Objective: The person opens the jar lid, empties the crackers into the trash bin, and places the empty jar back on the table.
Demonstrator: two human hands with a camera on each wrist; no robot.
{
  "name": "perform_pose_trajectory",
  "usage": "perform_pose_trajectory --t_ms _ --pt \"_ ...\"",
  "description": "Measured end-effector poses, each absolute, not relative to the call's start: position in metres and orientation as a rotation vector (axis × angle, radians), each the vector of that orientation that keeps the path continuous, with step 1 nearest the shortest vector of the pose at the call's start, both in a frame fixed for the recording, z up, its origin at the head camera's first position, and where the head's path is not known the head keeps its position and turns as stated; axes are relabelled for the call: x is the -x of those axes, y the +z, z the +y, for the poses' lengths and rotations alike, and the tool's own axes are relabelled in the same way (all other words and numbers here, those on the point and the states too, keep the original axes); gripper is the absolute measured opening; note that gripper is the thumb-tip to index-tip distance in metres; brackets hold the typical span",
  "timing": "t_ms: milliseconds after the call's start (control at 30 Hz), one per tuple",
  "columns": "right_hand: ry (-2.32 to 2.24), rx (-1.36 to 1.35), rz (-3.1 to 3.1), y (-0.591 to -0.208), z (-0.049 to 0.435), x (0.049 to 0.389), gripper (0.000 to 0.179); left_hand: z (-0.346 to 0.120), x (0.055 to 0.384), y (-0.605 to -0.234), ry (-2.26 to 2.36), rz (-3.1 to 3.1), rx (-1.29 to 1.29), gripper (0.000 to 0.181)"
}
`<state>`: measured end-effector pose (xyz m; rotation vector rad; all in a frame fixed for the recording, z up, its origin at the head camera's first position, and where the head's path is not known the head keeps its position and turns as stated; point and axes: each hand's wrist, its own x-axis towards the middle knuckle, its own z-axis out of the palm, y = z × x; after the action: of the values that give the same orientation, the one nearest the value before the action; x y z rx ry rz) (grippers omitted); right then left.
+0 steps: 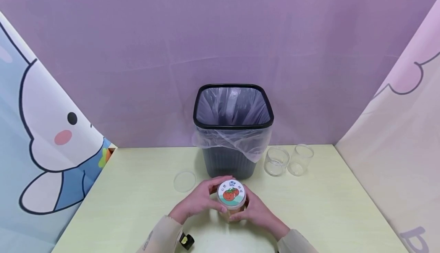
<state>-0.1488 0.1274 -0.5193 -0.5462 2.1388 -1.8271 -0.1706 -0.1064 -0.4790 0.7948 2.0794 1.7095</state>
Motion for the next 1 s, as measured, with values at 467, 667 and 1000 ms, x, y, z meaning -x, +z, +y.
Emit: perform_pose_trajectory --t_ms 467,667,1000 --pt "-1.828 0.559 2.137 -0.521 0.127 0.149 0.088 -0.096 0.151 -0.481 1.814 2.212 -0.661 0.088" --pt "-1.830 0.575 2.135 -0.523 0.128 0.150 0.084 -0.089 0.141 -0.480 1.885 2.252 -0.594 0.090" --pt "-1.795 0.566 2.190 -0.525 0.129 0.151 0.082 -0.077 0.126 -0.485 1.974 2.362 -0.504 0.091"
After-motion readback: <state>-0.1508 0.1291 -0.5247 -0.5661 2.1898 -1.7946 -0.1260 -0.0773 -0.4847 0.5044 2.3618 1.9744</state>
